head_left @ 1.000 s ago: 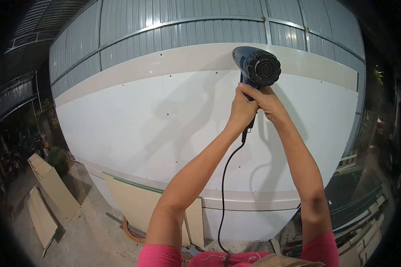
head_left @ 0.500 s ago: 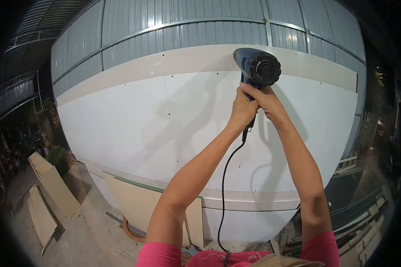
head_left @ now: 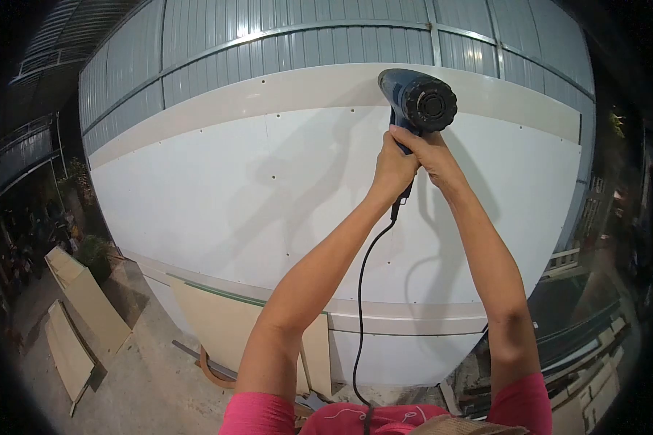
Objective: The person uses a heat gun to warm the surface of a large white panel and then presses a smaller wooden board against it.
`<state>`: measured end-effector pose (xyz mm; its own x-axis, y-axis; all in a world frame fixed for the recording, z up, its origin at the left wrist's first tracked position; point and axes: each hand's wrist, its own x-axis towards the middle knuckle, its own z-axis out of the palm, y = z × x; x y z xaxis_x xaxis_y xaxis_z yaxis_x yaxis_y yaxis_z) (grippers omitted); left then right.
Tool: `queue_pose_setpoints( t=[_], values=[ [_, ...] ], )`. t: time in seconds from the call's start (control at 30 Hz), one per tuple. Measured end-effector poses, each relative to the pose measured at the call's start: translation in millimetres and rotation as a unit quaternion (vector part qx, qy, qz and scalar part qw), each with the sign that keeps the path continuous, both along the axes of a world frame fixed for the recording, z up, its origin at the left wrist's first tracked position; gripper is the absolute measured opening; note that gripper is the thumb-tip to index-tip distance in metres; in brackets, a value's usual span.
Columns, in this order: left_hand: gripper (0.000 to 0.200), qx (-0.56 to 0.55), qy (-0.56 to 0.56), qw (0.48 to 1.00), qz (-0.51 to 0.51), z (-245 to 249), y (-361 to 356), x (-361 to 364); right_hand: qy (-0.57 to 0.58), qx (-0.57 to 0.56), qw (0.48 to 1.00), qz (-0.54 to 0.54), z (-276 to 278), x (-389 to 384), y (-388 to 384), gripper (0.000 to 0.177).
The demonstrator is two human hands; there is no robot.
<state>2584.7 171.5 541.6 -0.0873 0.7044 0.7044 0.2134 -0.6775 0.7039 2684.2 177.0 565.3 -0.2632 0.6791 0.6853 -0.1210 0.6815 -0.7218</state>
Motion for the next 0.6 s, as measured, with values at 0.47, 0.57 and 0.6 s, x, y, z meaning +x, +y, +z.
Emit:
queue_pose_setpoints(
  t=[0.47,0.57,0.6],
  values=[
    [0.044,0.019,0.005,0.999,0.032,-40.2,-36.5,-12.5,-0.029,0.034,0.999,-0.01,-37.5,-13.5,-35.8,0.061],
    [0.041,-0.012,-0.004,0.999,0.031,-45.2,-50.1,-21.9,-0.038,0.031,0.998,-0.033,-46.9,-24.6,-36.1,0.059],
    [0.04,-0.038,-0.014,0.999,0.022,-45.5,-54.1,-24.4,-0.023,0.045,0.998,-0.037,-51.6,-29.3,-30.9,0.053]
  ],
)
